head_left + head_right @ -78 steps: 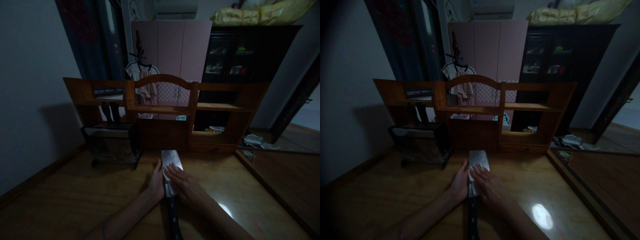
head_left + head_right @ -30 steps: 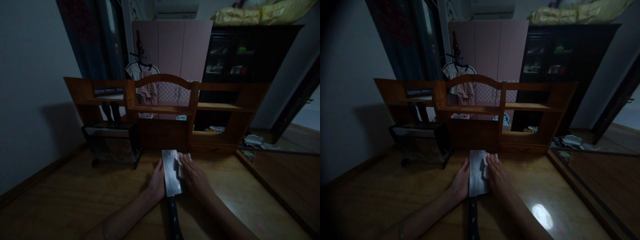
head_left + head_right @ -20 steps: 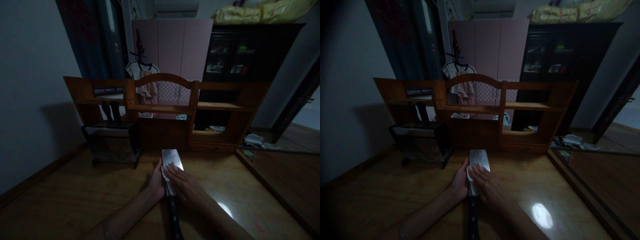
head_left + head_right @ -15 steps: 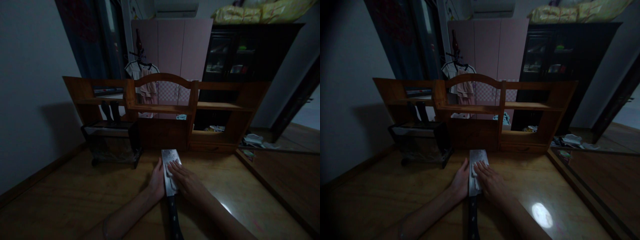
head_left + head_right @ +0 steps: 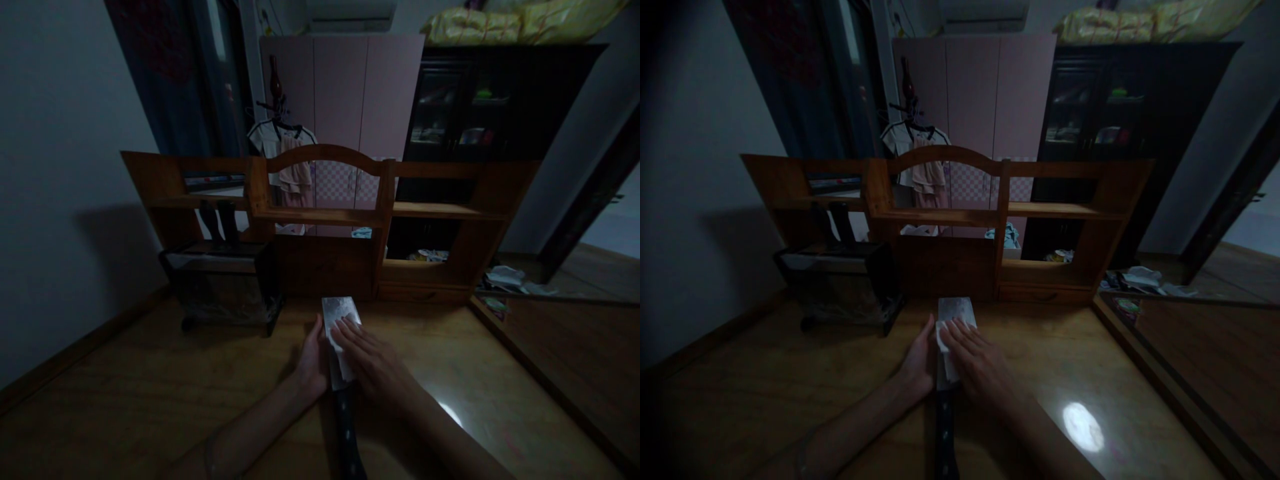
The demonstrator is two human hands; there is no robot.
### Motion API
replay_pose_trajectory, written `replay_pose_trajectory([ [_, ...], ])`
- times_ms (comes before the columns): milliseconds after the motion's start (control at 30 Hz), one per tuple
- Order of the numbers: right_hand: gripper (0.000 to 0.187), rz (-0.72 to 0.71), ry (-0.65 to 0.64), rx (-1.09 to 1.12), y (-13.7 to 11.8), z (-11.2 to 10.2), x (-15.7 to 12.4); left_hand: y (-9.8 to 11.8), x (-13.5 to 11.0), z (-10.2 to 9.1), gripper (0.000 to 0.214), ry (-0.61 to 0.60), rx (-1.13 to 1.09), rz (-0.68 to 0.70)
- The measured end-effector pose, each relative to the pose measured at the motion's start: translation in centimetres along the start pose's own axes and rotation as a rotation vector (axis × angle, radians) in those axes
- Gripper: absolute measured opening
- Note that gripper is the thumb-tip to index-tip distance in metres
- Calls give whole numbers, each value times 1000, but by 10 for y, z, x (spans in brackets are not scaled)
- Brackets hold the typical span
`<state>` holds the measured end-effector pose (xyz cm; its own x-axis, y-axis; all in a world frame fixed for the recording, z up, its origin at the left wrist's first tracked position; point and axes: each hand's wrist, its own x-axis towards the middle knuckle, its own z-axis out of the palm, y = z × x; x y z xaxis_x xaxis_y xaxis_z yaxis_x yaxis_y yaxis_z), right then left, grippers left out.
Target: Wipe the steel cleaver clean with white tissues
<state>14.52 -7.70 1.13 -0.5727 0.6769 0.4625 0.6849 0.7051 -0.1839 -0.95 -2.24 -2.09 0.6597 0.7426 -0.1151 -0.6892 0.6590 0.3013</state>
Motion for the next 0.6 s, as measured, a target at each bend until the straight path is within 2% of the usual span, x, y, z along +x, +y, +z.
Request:
replay_pose_trajectory([
  [100,55,-17,-55,16,-6,1,2,1,1,-5,57,40,17,-33],
  [233,53,37,-79,3,6,9,-2,1,2,-7,57,-23,64,-2],
  [467,54,100,-10,-33,26,18,-6,-1,-1,7,57,-67,43,61],
  [600,59,219,45,-112,35,27,-10,-2,-1,9,58,-90,46,56],
])
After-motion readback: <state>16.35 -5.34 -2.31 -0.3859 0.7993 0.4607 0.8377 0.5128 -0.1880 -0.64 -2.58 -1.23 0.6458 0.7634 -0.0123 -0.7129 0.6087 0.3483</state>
